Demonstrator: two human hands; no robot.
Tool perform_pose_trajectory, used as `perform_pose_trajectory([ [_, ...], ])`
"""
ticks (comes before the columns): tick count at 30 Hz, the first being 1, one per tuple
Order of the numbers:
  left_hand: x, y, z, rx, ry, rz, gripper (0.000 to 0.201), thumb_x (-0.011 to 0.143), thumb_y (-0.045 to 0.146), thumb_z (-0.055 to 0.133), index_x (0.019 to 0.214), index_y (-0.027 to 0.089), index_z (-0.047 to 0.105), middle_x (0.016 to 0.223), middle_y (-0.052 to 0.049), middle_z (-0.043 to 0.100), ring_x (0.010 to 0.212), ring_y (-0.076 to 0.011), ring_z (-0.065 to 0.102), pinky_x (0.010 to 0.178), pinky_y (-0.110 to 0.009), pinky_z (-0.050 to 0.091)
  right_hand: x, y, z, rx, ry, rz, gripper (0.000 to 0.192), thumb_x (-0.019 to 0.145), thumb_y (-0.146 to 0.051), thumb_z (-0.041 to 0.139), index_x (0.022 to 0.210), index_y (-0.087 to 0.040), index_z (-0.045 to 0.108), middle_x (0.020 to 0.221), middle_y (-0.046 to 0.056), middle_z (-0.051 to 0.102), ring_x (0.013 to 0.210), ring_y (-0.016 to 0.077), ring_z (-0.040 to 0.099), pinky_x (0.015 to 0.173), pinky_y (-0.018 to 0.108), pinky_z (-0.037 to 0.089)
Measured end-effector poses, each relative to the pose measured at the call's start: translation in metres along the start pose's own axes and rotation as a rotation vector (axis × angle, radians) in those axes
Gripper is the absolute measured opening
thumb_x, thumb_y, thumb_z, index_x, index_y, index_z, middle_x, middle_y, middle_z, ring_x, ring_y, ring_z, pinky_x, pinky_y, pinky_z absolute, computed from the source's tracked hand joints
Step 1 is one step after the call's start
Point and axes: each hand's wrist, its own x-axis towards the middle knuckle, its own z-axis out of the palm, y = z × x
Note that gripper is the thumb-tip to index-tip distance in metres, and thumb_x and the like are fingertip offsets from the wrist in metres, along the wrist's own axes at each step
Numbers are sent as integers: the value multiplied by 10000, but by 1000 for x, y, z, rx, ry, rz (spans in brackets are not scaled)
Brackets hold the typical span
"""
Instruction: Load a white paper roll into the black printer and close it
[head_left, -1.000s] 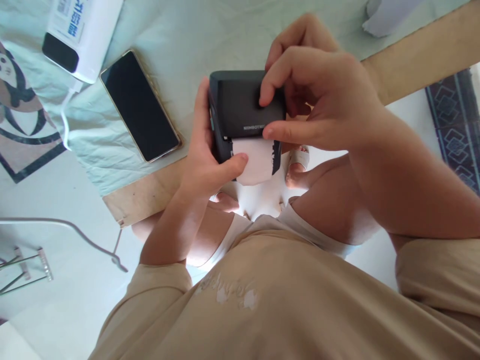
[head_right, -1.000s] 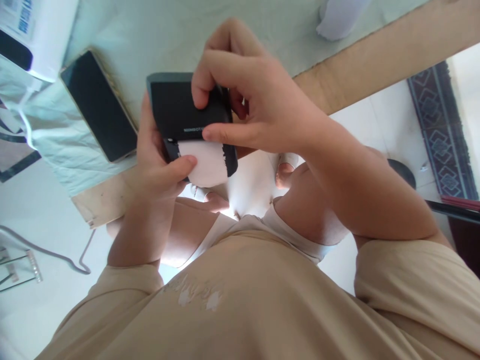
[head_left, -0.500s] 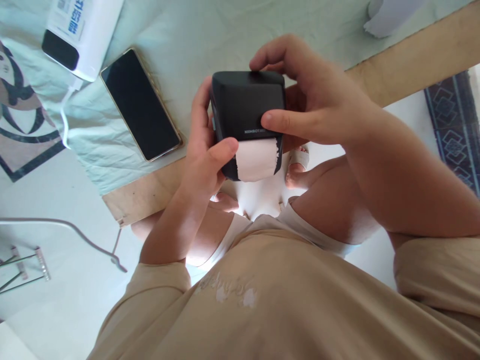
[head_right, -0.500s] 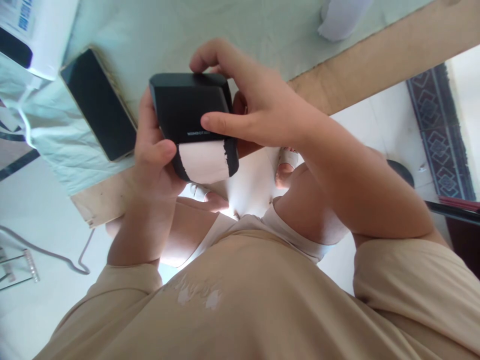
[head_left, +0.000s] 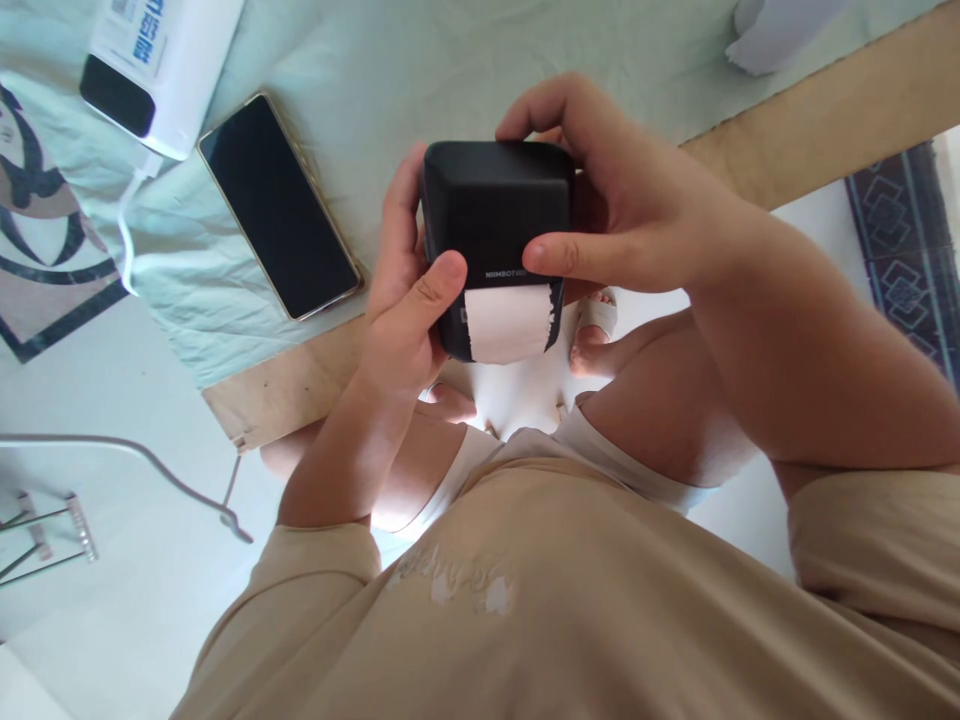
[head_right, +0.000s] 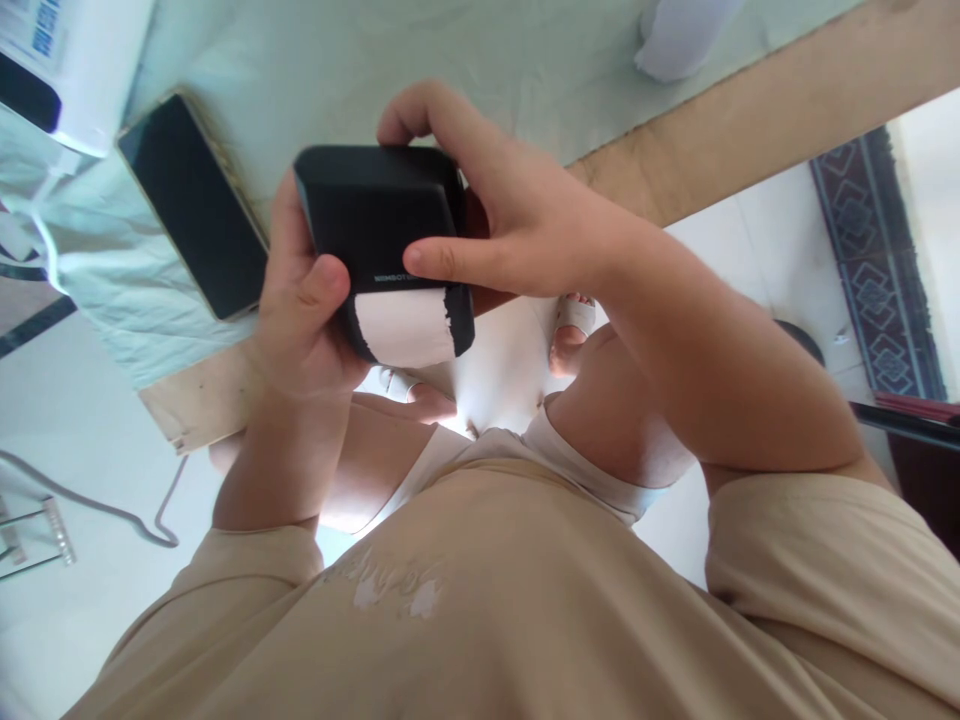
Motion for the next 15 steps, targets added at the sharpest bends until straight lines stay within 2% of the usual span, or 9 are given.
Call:
perform_pose_trajectory([
  [4, 1, -2, -5, 23, -6, -20, 616, 788, 562, 800, 1352, 408, 605, 1467, 12, 639, 1486, -335, 534, 1151, -493, 568, 0, -2, -1, -18, -34, 10, 656, 847, -571, 750, 1301, -220, 432, 984, 7, 568, 688, 88, 562, 428, 188, 454],
  [11, 5, -8, -9, 11, -63, 34, 544, 792, 535, 785, 1306, 429, 641, 1508, 36, 627, 1488, -341, 530, 1127, -488, 581, 0, -4, -3, -80, -42, 20, 637, 877, -611, 725, 1300, -237, 431, 1116, 28, 592, 707, 60, 548, 480, 180, 447],
  [15, 6, -9, -10, -64, 9, -37, 625, 725, 528, 855, 1303, 433, 635, 1541, 55, 605, 1502, -334, 509, 1165, -464, 546, 2, -2, -2, -101, -33, 24, 637, 871, -612, 729, 1309, -252, 441, 1160, 27, 611, 711, 58, 549, 510, 185, 456],
])
